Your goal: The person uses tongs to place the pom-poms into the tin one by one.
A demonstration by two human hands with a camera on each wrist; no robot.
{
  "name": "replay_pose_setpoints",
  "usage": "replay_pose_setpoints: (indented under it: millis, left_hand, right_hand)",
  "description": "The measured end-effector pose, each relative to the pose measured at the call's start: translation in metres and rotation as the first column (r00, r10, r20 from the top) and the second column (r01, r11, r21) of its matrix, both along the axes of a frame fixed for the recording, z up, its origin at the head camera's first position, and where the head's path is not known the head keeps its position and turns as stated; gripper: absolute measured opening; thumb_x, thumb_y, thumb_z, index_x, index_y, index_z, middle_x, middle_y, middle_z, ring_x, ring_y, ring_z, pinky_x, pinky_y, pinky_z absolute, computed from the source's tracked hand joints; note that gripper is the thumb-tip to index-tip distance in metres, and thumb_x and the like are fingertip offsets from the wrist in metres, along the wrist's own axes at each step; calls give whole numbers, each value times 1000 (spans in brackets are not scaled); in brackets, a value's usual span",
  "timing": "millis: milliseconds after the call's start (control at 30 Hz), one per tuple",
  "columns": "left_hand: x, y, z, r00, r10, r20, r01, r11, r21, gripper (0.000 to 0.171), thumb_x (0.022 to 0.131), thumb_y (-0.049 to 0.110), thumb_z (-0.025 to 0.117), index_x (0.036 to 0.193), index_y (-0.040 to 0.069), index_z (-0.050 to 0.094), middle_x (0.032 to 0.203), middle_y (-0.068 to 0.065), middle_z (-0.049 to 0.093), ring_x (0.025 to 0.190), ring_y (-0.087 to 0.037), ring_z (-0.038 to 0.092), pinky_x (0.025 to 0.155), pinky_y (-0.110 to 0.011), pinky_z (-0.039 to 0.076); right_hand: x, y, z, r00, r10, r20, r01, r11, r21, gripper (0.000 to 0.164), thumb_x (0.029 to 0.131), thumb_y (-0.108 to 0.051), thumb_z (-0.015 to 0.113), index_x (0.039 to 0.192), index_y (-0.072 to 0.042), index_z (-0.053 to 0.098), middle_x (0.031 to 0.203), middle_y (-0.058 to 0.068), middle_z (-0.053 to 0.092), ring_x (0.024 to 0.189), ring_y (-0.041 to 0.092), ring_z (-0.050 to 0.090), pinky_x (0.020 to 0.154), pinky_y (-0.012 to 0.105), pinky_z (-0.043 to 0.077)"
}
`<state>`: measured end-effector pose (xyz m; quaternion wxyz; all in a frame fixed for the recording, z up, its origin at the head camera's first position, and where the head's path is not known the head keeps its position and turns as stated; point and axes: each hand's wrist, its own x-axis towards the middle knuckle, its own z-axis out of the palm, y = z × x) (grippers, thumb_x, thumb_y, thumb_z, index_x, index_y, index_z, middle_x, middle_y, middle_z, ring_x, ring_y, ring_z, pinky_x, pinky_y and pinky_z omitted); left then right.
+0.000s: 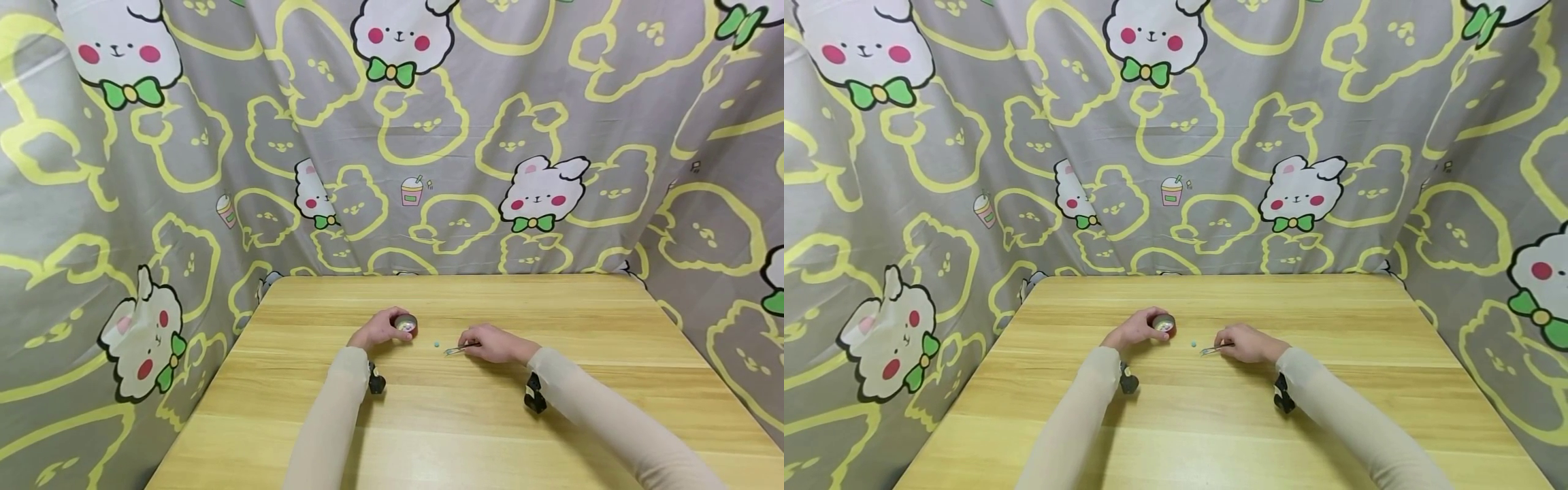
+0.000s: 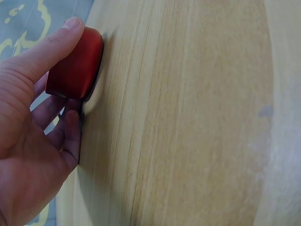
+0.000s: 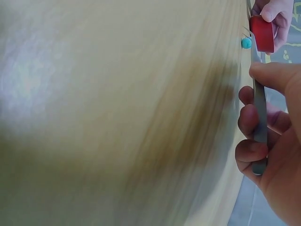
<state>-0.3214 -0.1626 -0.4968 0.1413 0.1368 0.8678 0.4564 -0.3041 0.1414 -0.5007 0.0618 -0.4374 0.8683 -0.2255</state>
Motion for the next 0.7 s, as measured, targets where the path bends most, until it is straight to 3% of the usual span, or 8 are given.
replay_pose_setpoints:
  millis: [233,533,700]
  left_hand:
    - [-1,0,-2,1000,-4,-11,4,1000,-6,55,77,13,80,125,7,55,116,-7,59,108,-22,53,97,-39,39]
    - [0,0,-1,1000,-4,-8,4,1000,5,53,78,12,79,125,6,55,116,-8,59,108,-23,52,97,-39,39]
    - [2,1,2,1000,-12,-10,12,1000,29,54,78,9,78,126,3,54,119,-15,58,110,-29,52,98,-44,37]
  right_hand:
    - [0,3,1,999,36,-17,-37,999,-36,9,92,-11,61,98,-12,68,92,-5,62,82,10,56,71,32,46]
    - [-2,5,-1,1000,-10,19,11,1000,-23,11,92,-13,61,101,-13,67,95,-5,63,85,11,56,74,33,46]
    - [-1,6,0,1000,-12,21,12,1000,-19,10,92,-14,61,100,-14,67,96,-5,63,85,10,56,74,33,46]
